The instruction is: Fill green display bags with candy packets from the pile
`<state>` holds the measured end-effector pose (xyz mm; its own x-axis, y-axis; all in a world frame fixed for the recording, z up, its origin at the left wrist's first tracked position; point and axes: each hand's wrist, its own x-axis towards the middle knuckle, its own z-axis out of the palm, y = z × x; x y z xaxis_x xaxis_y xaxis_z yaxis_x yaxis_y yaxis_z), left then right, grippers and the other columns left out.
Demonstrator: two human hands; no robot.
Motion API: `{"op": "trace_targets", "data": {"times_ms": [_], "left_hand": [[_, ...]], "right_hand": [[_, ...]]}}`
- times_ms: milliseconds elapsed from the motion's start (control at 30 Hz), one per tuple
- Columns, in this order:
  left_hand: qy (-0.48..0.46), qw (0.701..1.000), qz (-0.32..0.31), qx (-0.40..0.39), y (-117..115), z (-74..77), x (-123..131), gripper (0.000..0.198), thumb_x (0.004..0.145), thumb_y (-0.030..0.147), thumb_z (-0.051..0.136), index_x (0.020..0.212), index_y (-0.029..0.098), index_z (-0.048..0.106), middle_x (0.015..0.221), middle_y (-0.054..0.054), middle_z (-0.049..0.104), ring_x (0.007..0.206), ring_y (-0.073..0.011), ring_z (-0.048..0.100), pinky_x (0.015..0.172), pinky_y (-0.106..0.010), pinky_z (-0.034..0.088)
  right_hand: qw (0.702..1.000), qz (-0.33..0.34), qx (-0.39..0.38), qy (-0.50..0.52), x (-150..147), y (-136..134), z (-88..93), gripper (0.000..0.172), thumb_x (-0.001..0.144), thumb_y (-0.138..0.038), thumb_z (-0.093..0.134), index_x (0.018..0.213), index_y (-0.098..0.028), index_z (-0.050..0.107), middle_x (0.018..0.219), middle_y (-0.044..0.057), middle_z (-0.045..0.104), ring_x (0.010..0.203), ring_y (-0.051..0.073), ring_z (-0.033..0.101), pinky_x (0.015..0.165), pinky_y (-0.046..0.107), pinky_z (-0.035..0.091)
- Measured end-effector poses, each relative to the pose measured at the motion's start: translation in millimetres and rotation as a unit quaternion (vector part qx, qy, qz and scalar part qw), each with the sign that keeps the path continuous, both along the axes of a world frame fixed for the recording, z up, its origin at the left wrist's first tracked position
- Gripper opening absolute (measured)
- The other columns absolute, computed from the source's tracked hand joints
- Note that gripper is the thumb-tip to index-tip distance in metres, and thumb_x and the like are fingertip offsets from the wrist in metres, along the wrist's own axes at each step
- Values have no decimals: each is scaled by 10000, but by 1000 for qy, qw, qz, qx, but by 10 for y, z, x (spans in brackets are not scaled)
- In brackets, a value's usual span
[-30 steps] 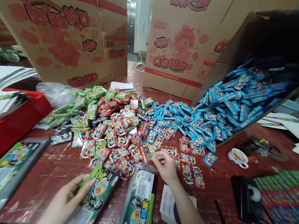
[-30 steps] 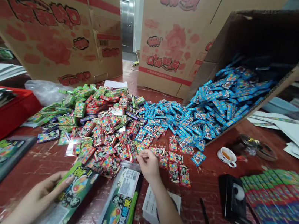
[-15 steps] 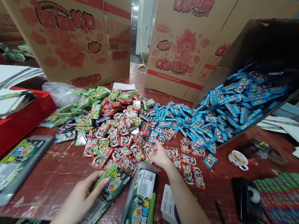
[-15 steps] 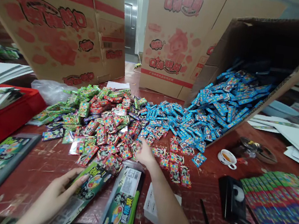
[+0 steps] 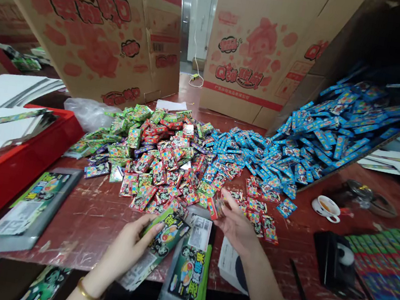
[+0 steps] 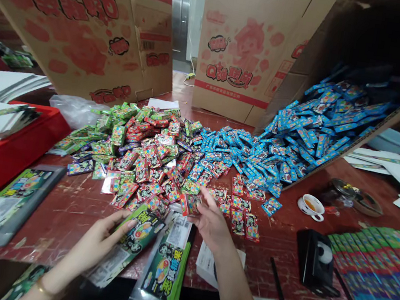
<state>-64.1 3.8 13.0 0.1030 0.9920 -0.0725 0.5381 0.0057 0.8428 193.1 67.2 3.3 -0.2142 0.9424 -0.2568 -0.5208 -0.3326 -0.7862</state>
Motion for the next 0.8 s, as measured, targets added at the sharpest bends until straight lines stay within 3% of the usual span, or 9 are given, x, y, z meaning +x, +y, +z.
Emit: {"op": "trace_targets", "data": {"times_ms": [133,200,267,400,467,533,633,733,800], "left_hand": [[-12,1000,-28,-8,-6,15,112,262,889,403,471,1005,212,609,925,-12,690,861,-193,627,762,-257,473],[-17,999,-32,-6,-2,20,155,273,885,401,484,1029,208,612,952,-21,692,895,-201,622,787,-267,474],[-33,999,-36,-9,0,47,171,293,887,396,485,1075,207,607,1011,-33,687,929,-202,617,809,-270,474],[-72,992,-89,-46,-9,200,128,319,896,380,480,1152,223,587,1075,-35,679,941,-192,623,826,-265,473],[-84,986,-127,-66,-14,296,99,313,898,375,480,1145,224,598,1064,-32,684,931,-188,625,828,-262,473],[-82,982,-153,-73,-10,371,84,303,897,373,485,1127,225,614,1055,-28,684,934,-186,622,833,-257,468],[-62,983,-162,-57,12,421,99,296,891,376,492,1116,233,622,1026,-18,687,935,-183,618,840,-256,462],[-45,986,-156,-39,30,428,142,312,892,392,473,1104,226,631,966,-18,699,874,-184,627,800,-262,477],[-28,989,-144,-29,27,426,175,328,881,413,474,1070,213,652,929,-27,710,830,-192,633,771,-268,488]], "right_hand": [[998,-52,4,21,-158,-158,-43,251,663,-276,744,786,-212,535,780,-13,591,718,146,586,690,304,480],[990,-109,67,-54,-247,-192,-70,280,669,-284,743,681,-206,474,731,-23,558,690,137,555,662,277,454],[967,-113,162,-164,-272,-214,-49,240,681,-263,732,766,-216,513,752,-21,545,695,135,532,660,266,433],[896,112,301,-308,-78,-251,169,518,770,-232,634,1248,-273,438,901,11,572,748,153,548,690,281,434],[872,229,303,-310,52,-250,295,518,784,-238,622,1253,-293,410,933,12,584,750,155,567,656,269,439],[866,277,284,-304,129,-241,373,412,779,-254,639,1134,-284,433,855,-14,581,681,139,561,577,235,416],[876,222,270,-332,120,-246,383,269,784,-290,650,941,-251,434,717,-51,528,561,101,491,498,200,349],[872,125,295,-369,47,-279,324,212,805,-322,631,950,-240,500,750,-25,546,595,111,494,532,216,364],[863,123,307,-383,13,-297,286,187,816,-333,617,975,-248,567,731,-18,555,591,122,496,537,228,368]]}}
